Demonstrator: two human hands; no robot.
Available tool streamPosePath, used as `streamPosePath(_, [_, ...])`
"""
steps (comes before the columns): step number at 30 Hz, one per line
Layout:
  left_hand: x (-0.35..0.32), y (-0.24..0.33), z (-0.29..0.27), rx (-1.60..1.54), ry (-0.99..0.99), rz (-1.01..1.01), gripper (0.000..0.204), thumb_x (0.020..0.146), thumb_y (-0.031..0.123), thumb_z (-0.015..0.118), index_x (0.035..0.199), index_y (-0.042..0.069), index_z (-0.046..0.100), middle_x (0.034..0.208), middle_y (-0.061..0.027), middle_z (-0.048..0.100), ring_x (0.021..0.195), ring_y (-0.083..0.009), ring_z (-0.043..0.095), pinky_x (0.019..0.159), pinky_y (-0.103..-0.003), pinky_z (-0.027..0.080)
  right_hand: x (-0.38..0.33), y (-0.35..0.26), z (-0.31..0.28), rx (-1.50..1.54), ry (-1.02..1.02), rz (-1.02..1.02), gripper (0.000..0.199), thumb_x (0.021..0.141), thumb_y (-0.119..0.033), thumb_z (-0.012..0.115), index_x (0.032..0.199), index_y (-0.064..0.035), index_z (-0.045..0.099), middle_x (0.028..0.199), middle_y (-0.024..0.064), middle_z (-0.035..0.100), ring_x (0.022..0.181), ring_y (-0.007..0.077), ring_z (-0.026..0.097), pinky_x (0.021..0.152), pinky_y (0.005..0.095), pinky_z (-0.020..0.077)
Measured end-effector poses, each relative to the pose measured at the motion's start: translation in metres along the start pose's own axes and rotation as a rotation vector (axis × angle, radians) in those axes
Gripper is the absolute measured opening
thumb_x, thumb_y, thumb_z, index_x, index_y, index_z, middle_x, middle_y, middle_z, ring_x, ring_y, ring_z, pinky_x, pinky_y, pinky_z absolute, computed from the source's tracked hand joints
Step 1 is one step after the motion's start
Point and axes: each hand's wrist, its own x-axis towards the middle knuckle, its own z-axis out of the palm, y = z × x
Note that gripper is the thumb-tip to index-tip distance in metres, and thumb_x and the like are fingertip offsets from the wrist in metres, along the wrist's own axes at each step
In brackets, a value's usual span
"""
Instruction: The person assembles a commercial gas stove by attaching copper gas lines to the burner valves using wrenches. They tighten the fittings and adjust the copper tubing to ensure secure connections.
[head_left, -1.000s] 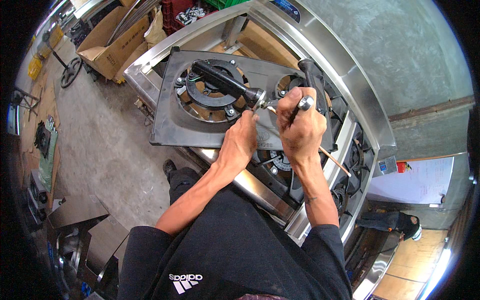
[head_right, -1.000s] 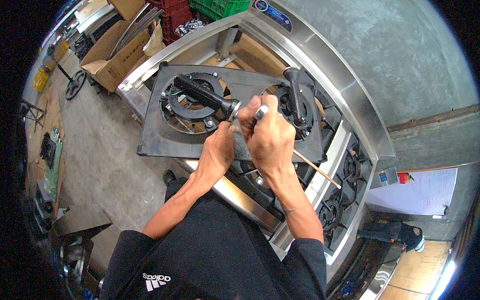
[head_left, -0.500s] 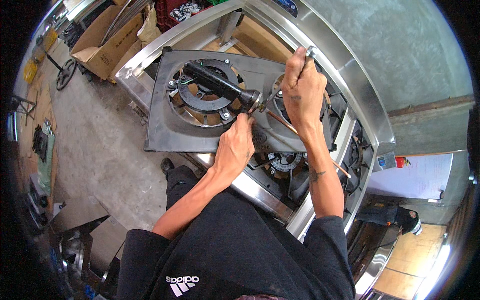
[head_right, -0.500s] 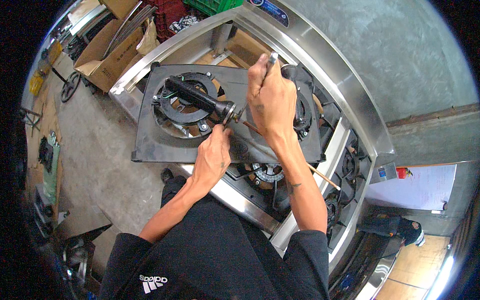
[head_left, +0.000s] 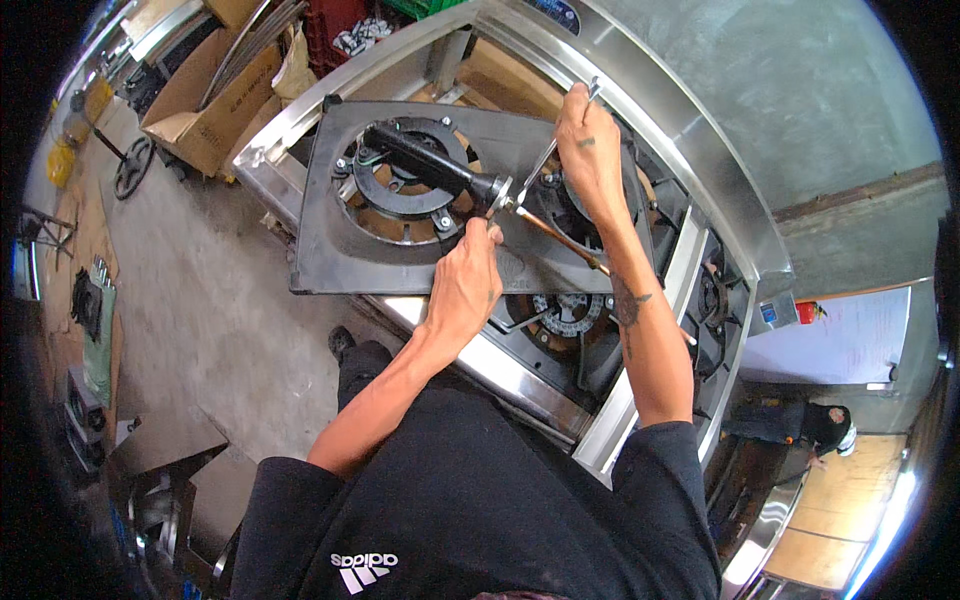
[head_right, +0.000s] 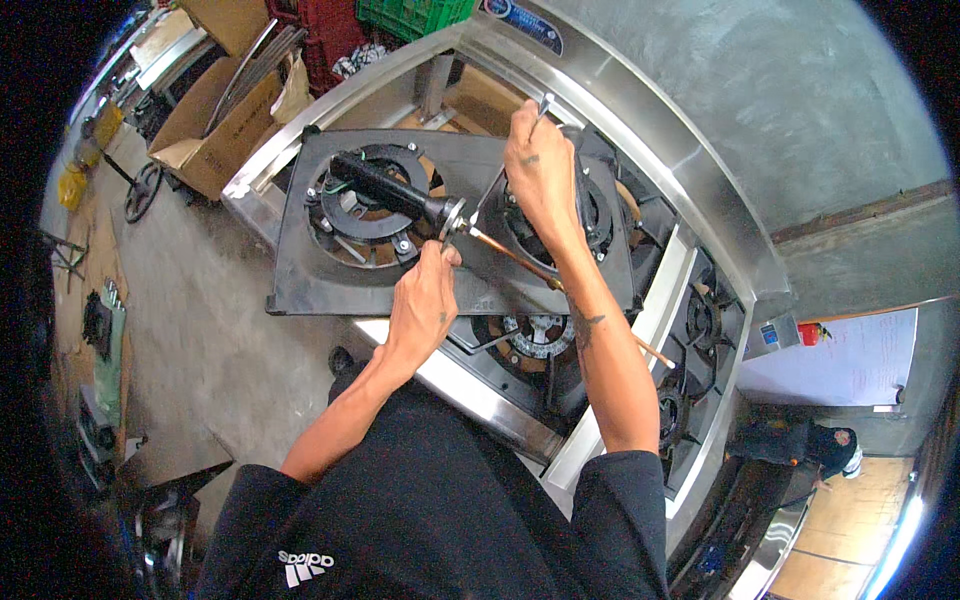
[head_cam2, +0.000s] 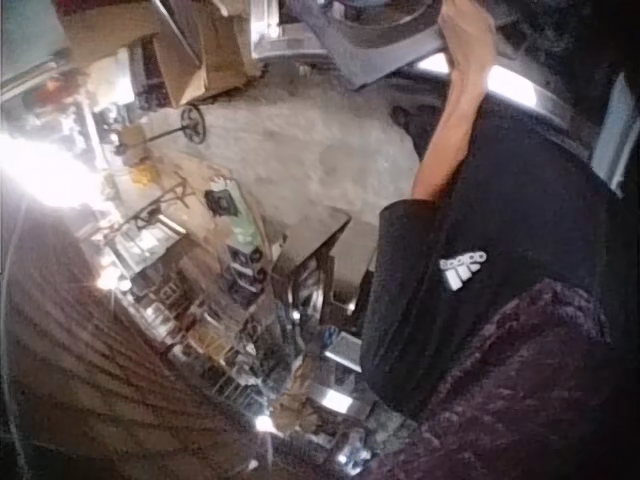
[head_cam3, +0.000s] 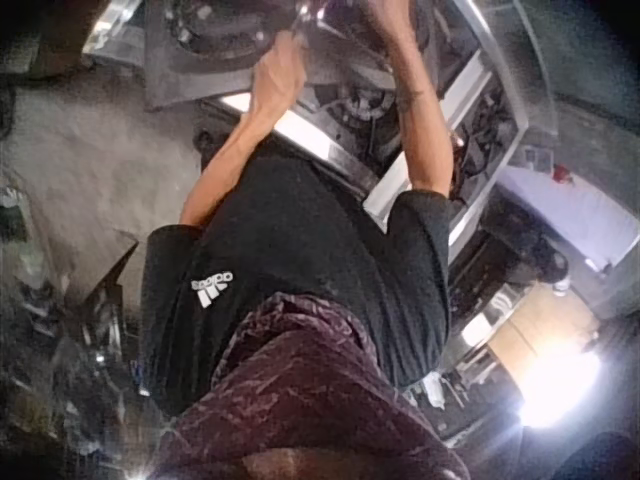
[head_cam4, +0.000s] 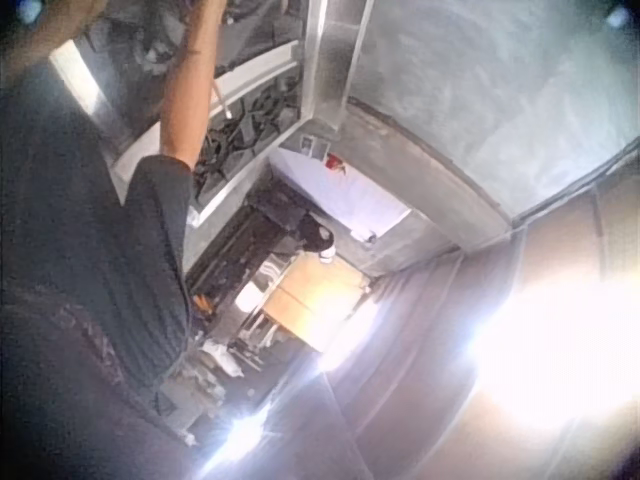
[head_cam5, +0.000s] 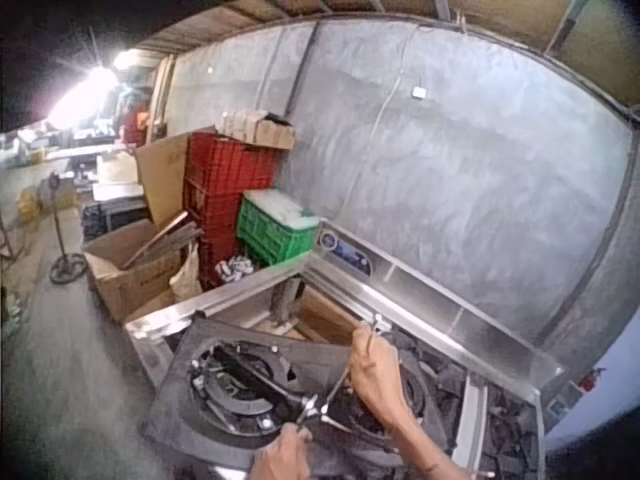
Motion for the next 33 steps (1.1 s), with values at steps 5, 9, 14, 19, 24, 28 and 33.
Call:
streamPosePath(5, [0.003, -0.002, -0.004, -0.003, -0.051, -0.008, 0.007, 0.106, 0.004, 0.048, 0.106, -0.003, 0.048, 0.078, -0.0255, 0.063, 0.078, -0.0484, 0.068, 0.069, -0.055, 0.052, -0.012, -0.010, -0.005, -0.015, 0.084, 0.009, 0.067, 0.115, -0.042, 0.032, 0.076, 0.0038, 0.062, 0.064, 0.0191, 0.063, 0.067, 0.0361, 0.066, 0.073, 0.0489, 0.0507])
streamPosePath(9, [0.004, -0.004, -0.009, -0.035, -0.091, 0.023, 0.006, 0.106, 0.003, 0.047, 0.108, -0.003, 0.048, 0.077, -0.0238, 0.063, 0.078, -0.0476, 0.068, 0.070, -0.054, 0.052, -0.016, -0.016, 0.001, 0.073, 0.129, 0.026, 0.061, 0.115, -0.039, 0.035, 0.082, 0.0045, 0.061, 0.064, 0.0217, 0.061, 0.063, 0.0380, 0.064, 0.065, 0.0496, 0.0494])
streamPosePath(14, [0.003, -0.008, -0.011, -0.030, -0.127, 0.058, 0.007, 0.105, 0.001, 0.046, 0.111, -0.003, 0.047, 0.079, -0.0233, 0.064, 0.080, -0.0473, 0.068, 0.070, -0.054, 0.052, -0.022, -0.013, 0.003, 0.149, 0.221, 0.018, 0.049, 0.114, -0.034, 0.038, 0.096, 0.0061, 0.060, 0.067, 0.0319, 0.058, 0.063, 0.0502, 0.061, 0.061, 0.0542, 0.0463])
streamPosePath(19, [0.003, -0.011, -0.008, -0.048, -0.121, 0.055, 0.008, 0.104, 0.000, 0.046, 0.112, -0.004, 0.047, 0.079, -0.0227, 0.064, 0.080, -0.0471, 0.068, 0.070, -0.053, 0.053, -0.015, -0.011, 0.007, 0.151, 0.187, 0.070, 0.047, 0.114, -0.033, 0.039, 0.098, 0.0063, 0.058, 0.073, 0.0323, 0.062, 0.069, 0.0507, 0.064, 0.065, 0.0543, 0.0478])
streamPosePath(24, [0.006, -0.016, -0.008, -0.099, -0.154, 0.073, 0.008, 0.103, 0.001, 0.048, 0.110, -0.004, 0.047, 0.081, -0.0247, 0.065, 0.080, -0.0485, 0.068, 0.071, -0.055, 0.052, -0.014, -0.018, 0.013, 0.097, 0.232, 0.095, 0.047, 0.113, -0.036, 0.037, 0.117, 0.0075, 0.054, 0.087, 0.0391, 0.067, 0.089, 0.0582, 0.067, 0.077, 0.0624, 0.0483])
streamPosePath(28, [0.007, -0.017, -0.006, -0.070, -0.125, 0.064, 0.008, 0.101, -0.001, 0.049, 0.107, -0.004, 0.046, 0.085, -0.0300, 0.065, 0.085, -0.0543, 0.066, 0.071, -0.059, 0.051, -0.021, -0.028, 0.021, -0.005, 0.325, 0.102, 0.049, 0.113, -0.036, 0.037, 0.131, 0.0086, 0.045, 0.088, 0.0416, 0.067, 0.090, 0.0597, 0.066, 0.079, 0.0645, 0.0486])
streamPosePath(33, [0.008, -0.019, -0.005, -0.123, -0.119, 0.093, 0.010, 0.099, -0.002, 0.050, 0.105, -0.005, 0.042, 0.094, -0.0370, 0.066, 0.094, -0.0575, 0.064, 0.073, -0.062, 0.049, -0.013, -0.035, 0.032, 0.103, 0.479, -0.006, 0.044, 0.114, -0.033, 0.038, 0.133, 0.0064, 0.039, 0.085, 0.0382, 0.068, 0.087, 0.0588, 0.066, 0.077, 0.0624, 0.0469])
